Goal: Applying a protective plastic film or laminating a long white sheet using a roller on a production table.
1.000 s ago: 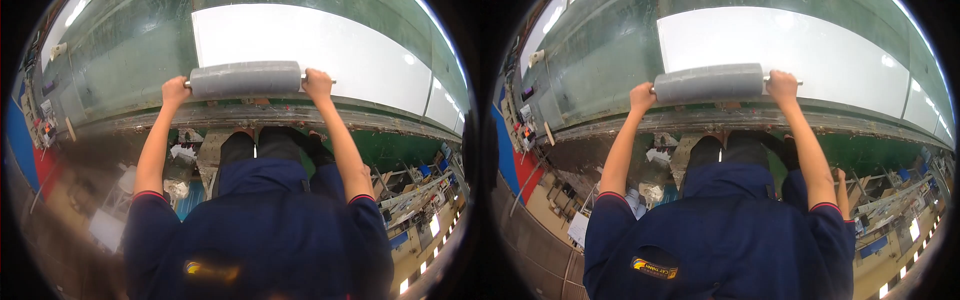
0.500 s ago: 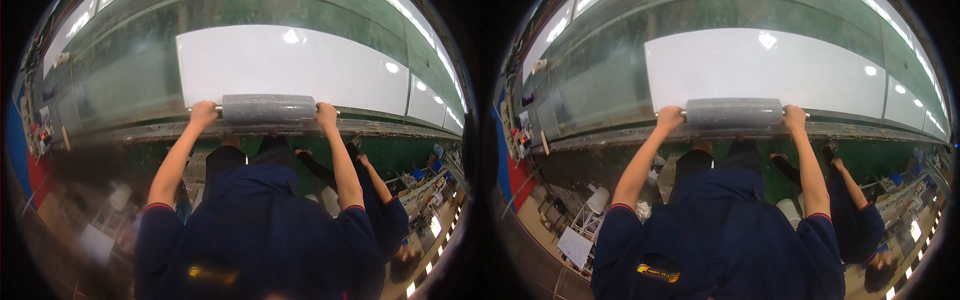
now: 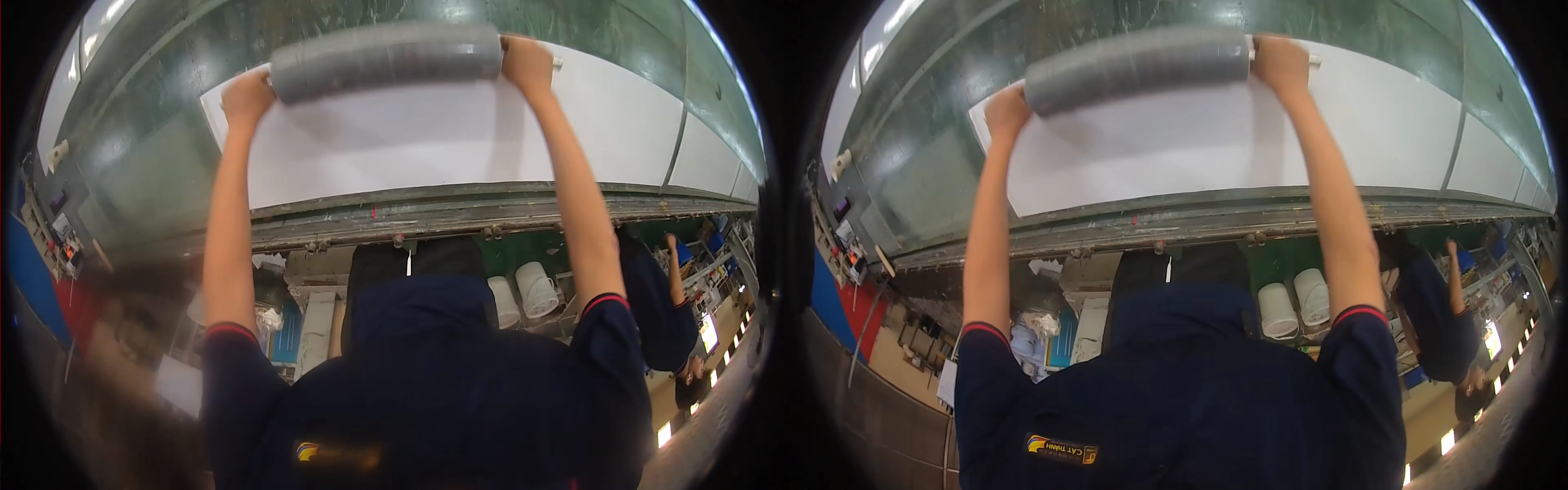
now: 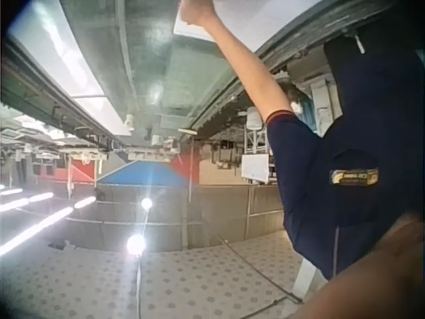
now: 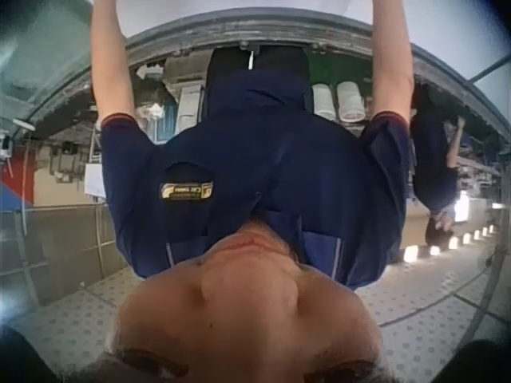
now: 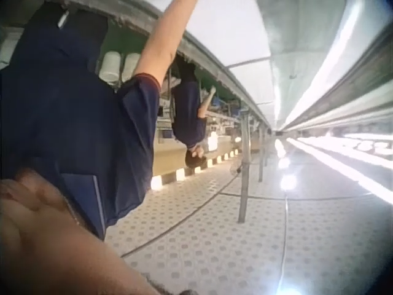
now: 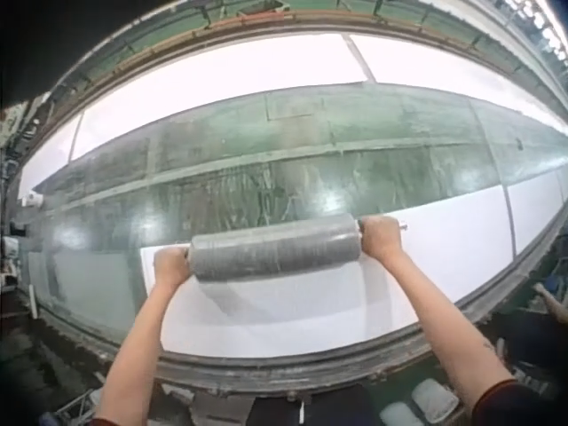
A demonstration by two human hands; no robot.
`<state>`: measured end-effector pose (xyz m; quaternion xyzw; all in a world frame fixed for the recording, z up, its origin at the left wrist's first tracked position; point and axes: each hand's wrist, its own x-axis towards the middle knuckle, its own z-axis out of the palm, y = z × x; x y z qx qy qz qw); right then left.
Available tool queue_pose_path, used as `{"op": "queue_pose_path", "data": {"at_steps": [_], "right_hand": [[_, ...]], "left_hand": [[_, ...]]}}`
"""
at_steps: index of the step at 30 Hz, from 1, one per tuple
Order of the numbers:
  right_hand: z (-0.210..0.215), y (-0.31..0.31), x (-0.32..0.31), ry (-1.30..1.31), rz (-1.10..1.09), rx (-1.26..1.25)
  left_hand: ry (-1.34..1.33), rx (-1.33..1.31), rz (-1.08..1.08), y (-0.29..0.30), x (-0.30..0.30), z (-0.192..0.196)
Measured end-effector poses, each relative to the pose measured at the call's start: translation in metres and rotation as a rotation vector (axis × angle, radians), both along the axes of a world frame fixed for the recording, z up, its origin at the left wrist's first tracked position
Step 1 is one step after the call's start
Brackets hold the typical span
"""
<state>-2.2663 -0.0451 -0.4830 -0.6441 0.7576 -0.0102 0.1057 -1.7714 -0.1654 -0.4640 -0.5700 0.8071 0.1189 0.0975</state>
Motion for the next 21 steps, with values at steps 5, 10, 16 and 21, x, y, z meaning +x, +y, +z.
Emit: {"op": "queue_pose_path", "data": {"at_steps": [5,10,16,21], "right_hand": [[0.011,-0.089,0.014,0.090,0.045,0.021],[0.006,0.014,0.033,0.072,0.107,-0.009],[0.016,0.221,0.059,0.011,0.133,-0.039],[0.017,0.316,0.073,-0.086,0.090,0.082]], "left_hand": [[-0.129,-0.005,0.066,-0.065,0.003,0.006],[-0.155,-0.211,0.106,0.051,0.030,-0.009],[0.066,-0.138,0.016,0.235,0.056,0.006],[0.080,-0.080,0.087,0.319,0.072,0.016]]}}
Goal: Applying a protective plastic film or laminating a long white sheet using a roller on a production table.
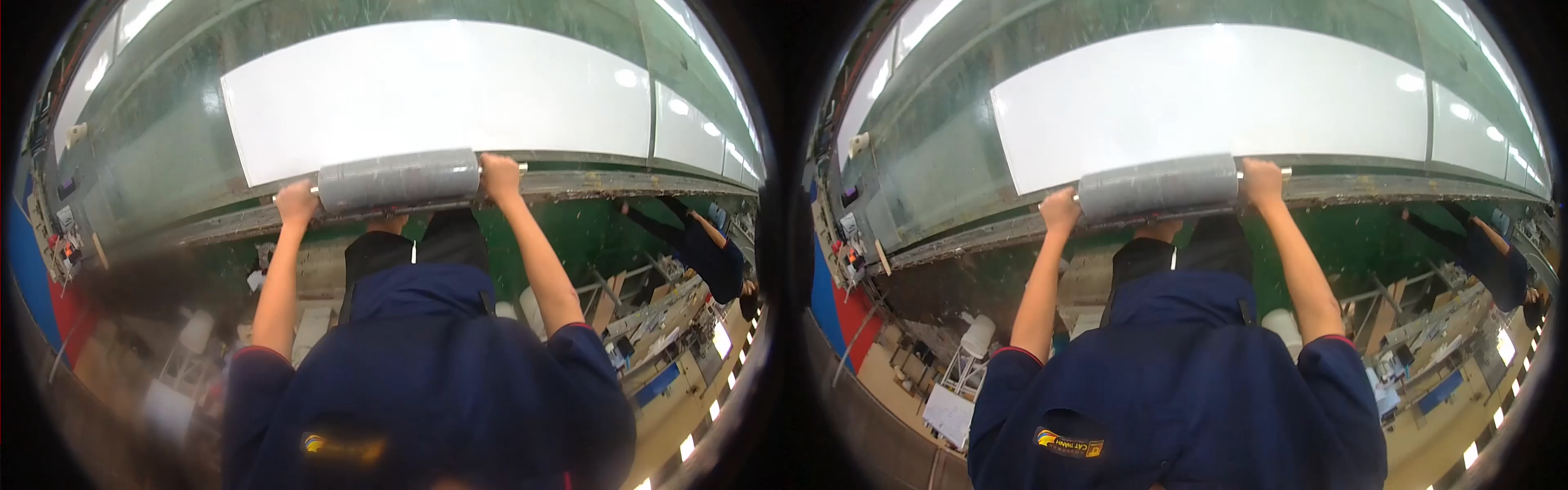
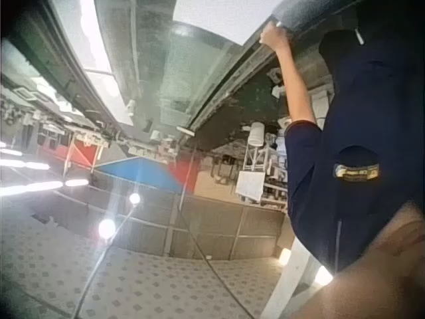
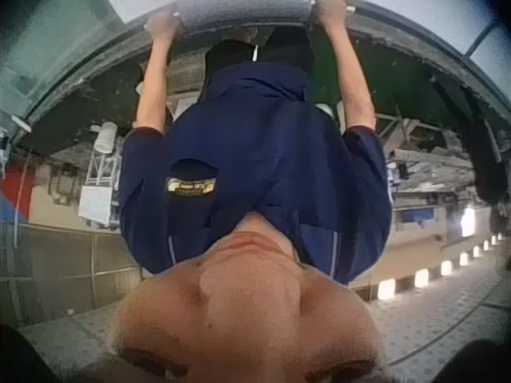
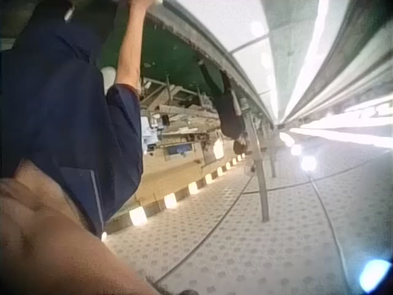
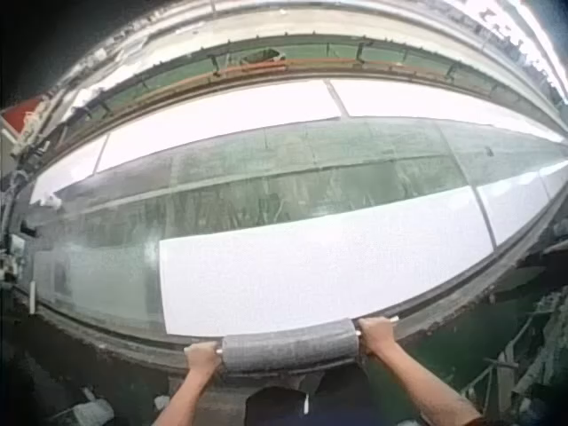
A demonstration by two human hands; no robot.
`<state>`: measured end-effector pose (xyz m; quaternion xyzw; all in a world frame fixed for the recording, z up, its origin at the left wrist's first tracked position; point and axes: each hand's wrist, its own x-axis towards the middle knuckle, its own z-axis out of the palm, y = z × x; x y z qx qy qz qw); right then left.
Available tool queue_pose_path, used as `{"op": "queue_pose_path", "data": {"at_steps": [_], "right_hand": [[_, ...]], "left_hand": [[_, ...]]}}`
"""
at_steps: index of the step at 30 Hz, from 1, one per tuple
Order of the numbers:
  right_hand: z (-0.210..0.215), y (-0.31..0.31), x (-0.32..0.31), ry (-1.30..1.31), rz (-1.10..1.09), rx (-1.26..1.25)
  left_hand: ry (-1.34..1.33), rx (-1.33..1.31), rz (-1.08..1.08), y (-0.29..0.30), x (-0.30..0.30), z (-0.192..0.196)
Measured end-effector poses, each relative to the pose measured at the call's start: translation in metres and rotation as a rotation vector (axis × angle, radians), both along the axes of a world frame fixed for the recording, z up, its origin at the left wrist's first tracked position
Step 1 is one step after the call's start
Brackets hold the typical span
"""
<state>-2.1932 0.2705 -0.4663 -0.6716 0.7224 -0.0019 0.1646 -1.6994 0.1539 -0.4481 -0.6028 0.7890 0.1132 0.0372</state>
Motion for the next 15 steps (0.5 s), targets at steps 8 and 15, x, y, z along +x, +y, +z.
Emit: {"op": "queue_pose_path", "data": {"at_steps": [8,15], "right_hand": [[0.050,-0.015,-0.073,-0.032,-0.100,0.052],[0.021,-0.007,-0.224,0.095,-0.112,0.211]], "left_hand": [[0.072,0.259,-0.027,0.003,-0.086,0.023],[0.097,0.413,-0.094,0.005,-0.229,0.006]]}}
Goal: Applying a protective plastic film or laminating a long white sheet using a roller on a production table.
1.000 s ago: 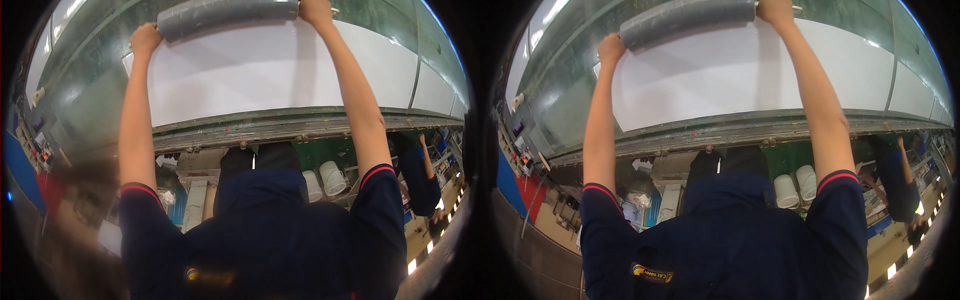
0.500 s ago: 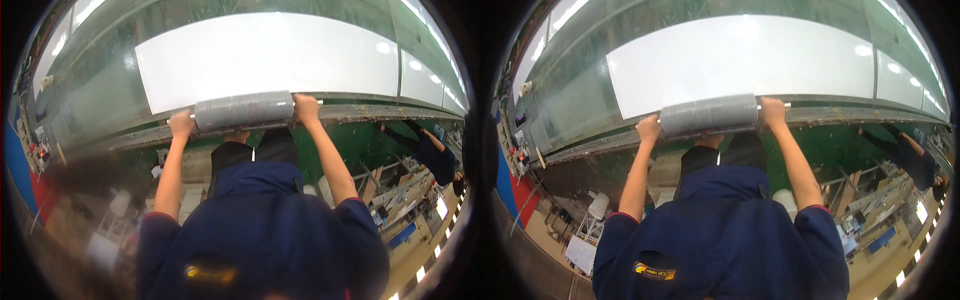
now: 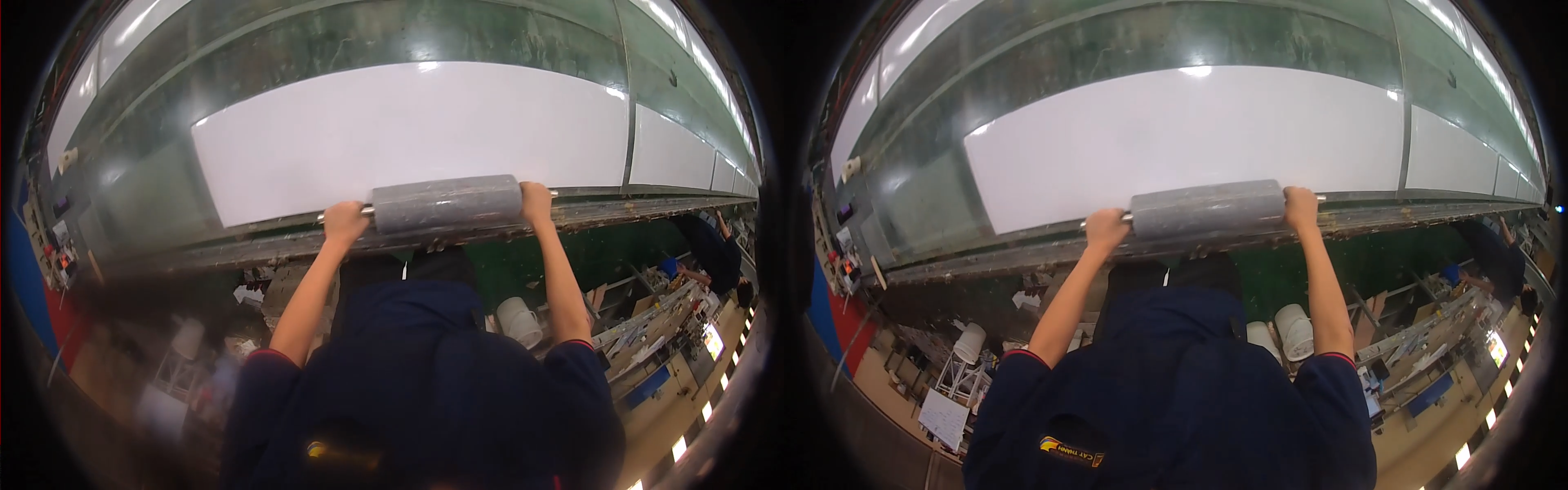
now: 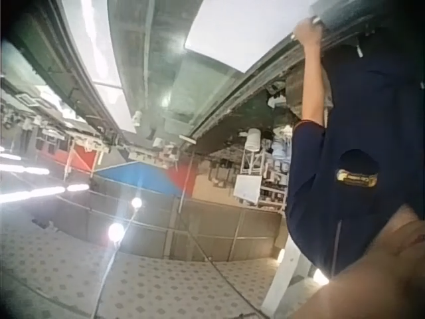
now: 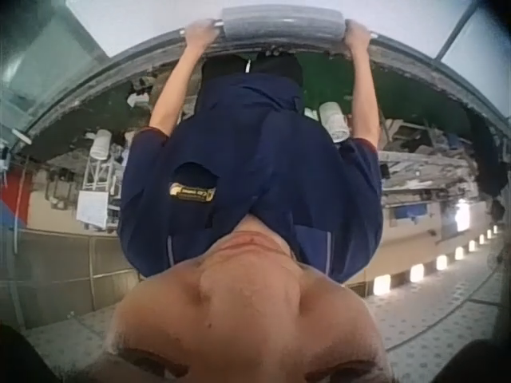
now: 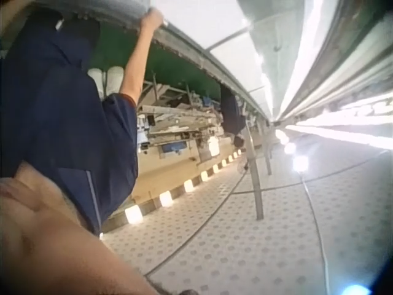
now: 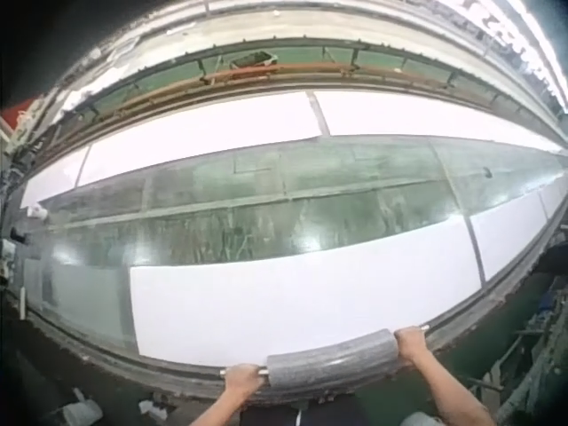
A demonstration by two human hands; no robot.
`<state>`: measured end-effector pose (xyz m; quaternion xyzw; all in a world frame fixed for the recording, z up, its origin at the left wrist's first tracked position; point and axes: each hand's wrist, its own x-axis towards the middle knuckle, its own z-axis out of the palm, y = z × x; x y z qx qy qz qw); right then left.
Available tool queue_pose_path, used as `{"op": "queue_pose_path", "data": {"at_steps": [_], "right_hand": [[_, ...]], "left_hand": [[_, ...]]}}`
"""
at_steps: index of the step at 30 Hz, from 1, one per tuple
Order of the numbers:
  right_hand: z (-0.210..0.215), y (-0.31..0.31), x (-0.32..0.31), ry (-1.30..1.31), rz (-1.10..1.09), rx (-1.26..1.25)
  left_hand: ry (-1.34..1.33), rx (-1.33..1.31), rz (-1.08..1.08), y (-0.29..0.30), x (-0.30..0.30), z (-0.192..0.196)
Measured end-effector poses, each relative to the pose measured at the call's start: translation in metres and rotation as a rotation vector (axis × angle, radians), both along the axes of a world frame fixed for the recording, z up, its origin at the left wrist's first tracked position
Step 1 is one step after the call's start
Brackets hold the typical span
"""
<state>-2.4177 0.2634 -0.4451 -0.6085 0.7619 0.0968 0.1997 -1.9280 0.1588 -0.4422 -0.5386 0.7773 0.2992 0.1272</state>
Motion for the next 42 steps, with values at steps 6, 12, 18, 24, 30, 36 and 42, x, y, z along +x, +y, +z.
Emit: {"op": "queue_pose_path", "data": {"at_steps": [6,12,18,24,30,36,42], "right_hand": [[-0.020,-0.091,-0.038,-0.130,0.090,-0.089],[-0.046,-0.253,-0.076,-0.028,0.118,-0.299],[-0.025,-0.333,-0.073,0.024,0.157,-0.275],[-0.028,-0.210,-0.054,0.054,0.180,-0.236],[-0.015,-0.010,-0.020,-0.114,0.176,-0.327],[-0.008,0.058,-0.010,-0.241,0.069,-0.175],[0.031,0.068,-0.105,-0.136,-0.028,-0.143]], "left_hand": [[-0.053,-0.133,-0.054,-0.092,-0.012,-0.027],[-0.142,-0.339,0.012,-0.253,-0.060,-0.031],[-0.161,-0.458,0.038,-0.324,-0.070,-0.030],[-0.200,-0.525,0.066,-0.193,-0.058,-0.035],[-0.149,-0.332,0.012,-0.025,-0.027,-0.010],[-0.172,-0.167,0.016,0.051,-0.016,0.003],[-0.025,-0.140,-0.021,0.040,-0.124,0.018]]}}
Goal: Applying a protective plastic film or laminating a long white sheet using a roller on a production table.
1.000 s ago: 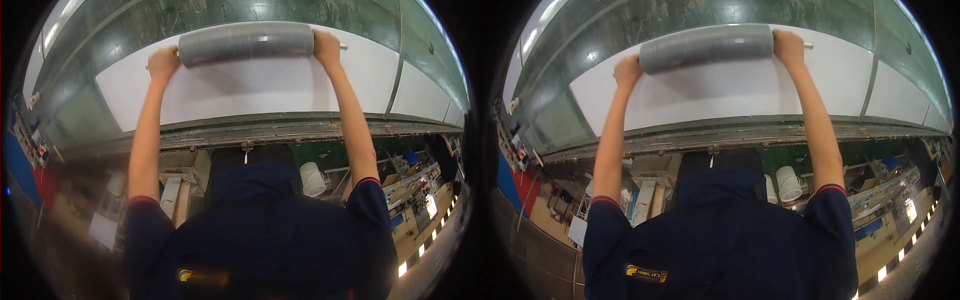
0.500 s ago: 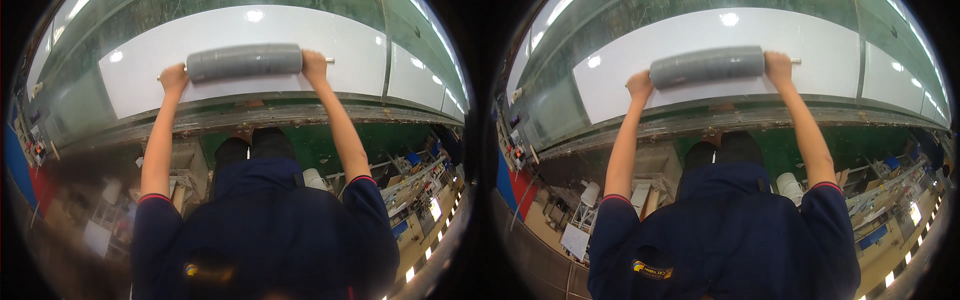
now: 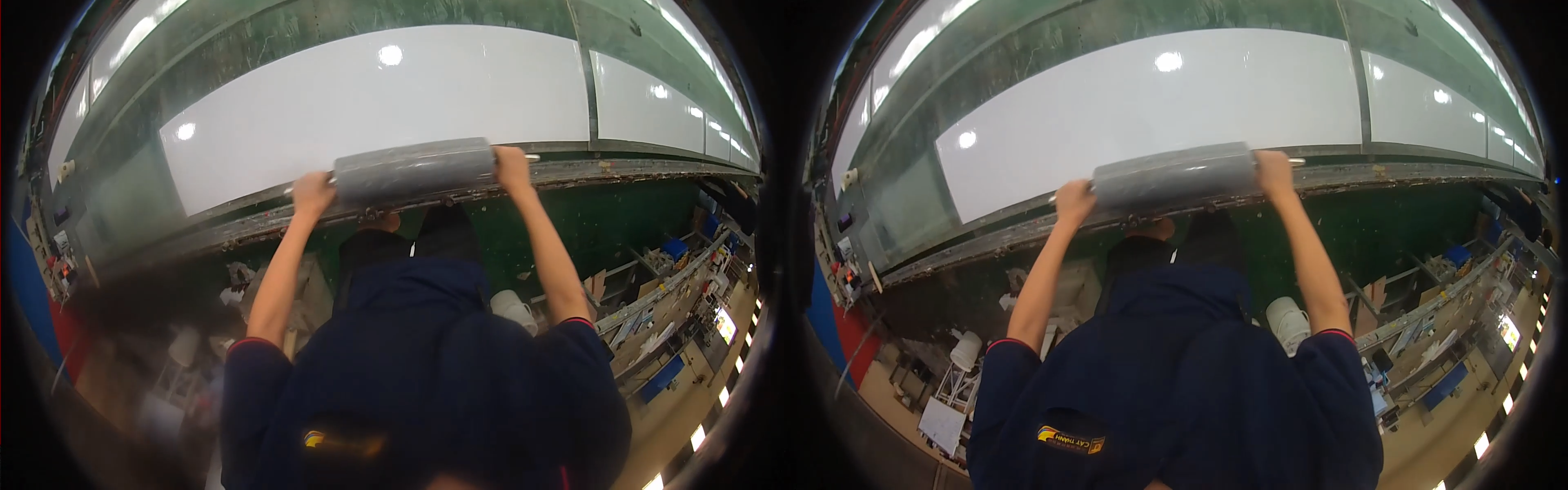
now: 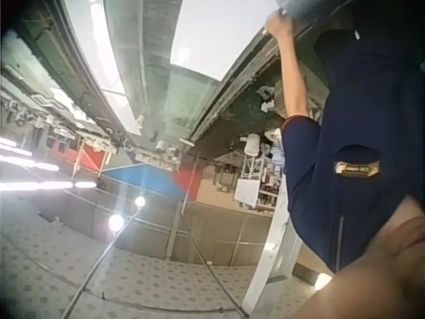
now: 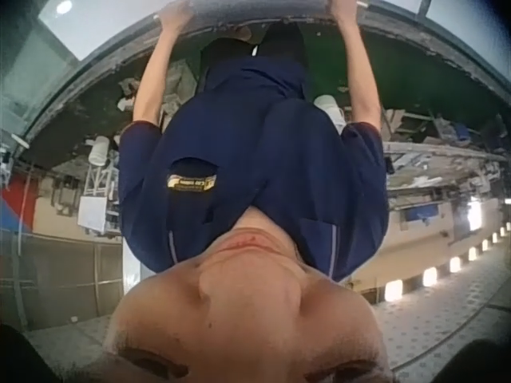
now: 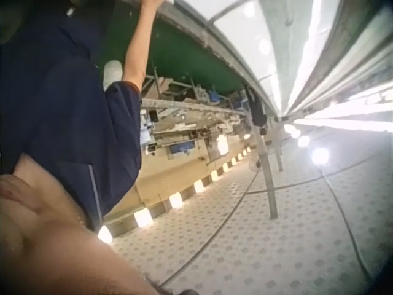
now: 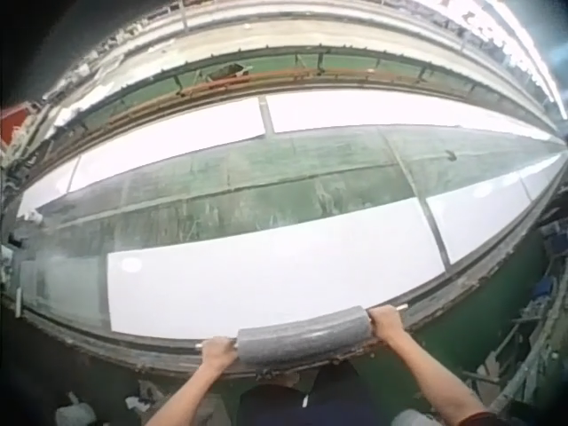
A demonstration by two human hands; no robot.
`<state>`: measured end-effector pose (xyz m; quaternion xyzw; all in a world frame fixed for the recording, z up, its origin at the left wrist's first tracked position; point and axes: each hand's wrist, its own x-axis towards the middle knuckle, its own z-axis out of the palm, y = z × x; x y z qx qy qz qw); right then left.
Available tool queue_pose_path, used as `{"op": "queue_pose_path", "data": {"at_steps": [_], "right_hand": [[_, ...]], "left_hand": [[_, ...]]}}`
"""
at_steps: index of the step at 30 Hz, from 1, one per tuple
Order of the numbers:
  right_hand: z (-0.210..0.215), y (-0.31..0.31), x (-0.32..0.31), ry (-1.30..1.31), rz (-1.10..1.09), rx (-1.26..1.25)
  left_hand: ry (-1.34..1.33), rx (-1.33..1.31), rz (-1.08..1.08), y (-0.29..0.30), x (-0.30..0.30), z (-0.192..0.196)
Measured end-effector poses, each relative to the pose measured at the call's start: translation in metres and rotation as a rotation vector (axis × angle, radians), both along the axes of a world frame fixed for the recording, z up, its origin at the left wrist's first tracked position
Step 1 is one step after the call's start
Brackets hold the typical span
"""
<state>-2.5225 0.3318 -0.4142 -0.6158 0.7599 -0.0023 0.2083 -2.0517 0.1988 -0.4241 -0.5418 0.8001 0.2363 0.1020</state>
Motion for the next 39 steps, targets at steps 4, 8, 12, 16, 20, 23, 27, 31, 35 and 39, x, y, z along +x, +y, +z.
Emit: {"op": "queue_pose_path", "data": {"at_steps": [4,8,12,16,20,23,27,31,35,39], "right_hand": [[-0.002,0.001,-0.091,-0.037,-0.033,0.010],[-0.034,-0.012,-0.162,-0.040,-0.006,-0.001],[-0.053,-0.082,-0.188,-0.008,0.140,-0.040],[-0.069,-0.199,-0.220,0.066,0.213,-0.118],[-0.064,-0.306,-0.225,0.135,0.095,-0.153],[-0.069,-0.346,-0.243,0.224,0.158,-0.290],[-0.057,-0.328,-0.211,0.189,0.110,-0.045],[-0.067,-0.208,-0.219,0.147,0.219,-0.285],[-0.058,-0.082,-0.196,0.069,0.229,-0.332],[-0.035,0.001,-0.175,0.035,0.153,-0.136]], "left_hand": [[0.081,0.109,0.022,0.003,-0.098,-0.014],[0.053,0.156,0.047,0.010,-0.154,-0.017],[0.003,0.049,0.024,-0.056,-0.163,-0.031],[-0.107,-0.188,0.020,-0.157,-0.185,-0.052],[-0.099,-0.370,-0.009,-0.266,-0.204,-0.053],[-0.107,-0.413,0.021,-0.304,-0.232,-0.045],[-0.222,-0.412,0.022,-0.274,-0.211,-0.044],[-0.146,-0.387,0.099,-0.161,-0.206,-0.050],[-0.067,-0.277,0.089,-0.045,-0.181,-0.045],[-0.080,-0.199,0.001,0.031,-0.160,-0.032]]}}
